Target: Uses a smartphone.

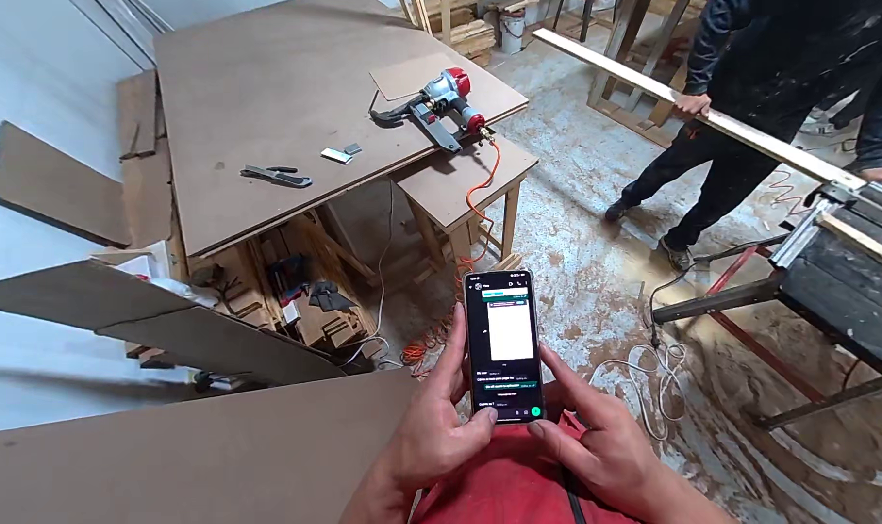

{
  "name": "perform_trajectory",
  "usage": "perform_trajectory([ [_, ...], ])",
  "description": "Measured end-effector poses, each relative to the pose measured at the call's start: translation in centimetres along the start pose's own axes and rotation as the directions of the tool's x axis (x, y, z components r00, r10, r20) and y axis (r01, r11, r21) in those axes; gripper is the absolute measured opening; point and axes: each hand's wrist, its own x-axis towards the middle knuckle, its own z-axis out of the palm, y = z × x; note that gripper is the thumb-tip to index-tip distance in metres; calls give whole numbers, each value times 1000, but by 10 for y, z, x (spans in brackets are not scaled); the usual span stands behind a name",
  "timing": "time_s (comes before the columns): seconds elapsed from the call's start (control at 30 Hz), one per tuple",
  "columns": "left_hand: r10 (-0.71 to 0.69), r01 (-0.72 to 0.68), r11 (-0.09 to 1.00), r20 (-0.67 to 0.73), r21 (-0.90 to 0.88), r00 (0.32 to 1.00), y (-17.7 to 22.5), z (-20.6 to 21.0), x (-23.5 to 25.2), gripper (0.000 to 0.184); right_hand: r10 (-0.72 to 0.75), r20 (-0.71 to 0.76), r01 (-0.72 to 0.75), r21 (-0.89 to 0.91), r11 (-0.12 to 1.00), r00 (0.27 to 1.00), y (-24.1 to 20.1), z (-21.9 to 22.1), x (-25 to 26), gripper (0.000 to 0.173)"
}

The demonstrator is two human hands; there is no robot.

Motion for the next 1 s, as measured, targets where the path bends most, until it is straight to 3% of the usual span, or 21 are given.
perform_trajectory([
  [0.13, 31, -23, 992, 69, -126, 997, 2, -5, -1, 108, -37, -5, 37, -17, 999, 999, 1, 4, 1, 73],
  [0.43, 0, 6, 992, 46, -130, 999, 5, -5, 0, 104, -78, -25, 75, -90, 993, 997, -1, 6, 0, 73],
  [0.67, 44, -76, 973, -148, -220, 988, -2, 15, 2, 91, -79, -5, 78, -135, 988, 997, -1, 6, -3, 77],
  [1.0, -1, -42, 986, -252, -164, 968, -2, 29, -2, 91, -90, -7, 87, -180, 980, 996, 0, 7, -11, 74],
])
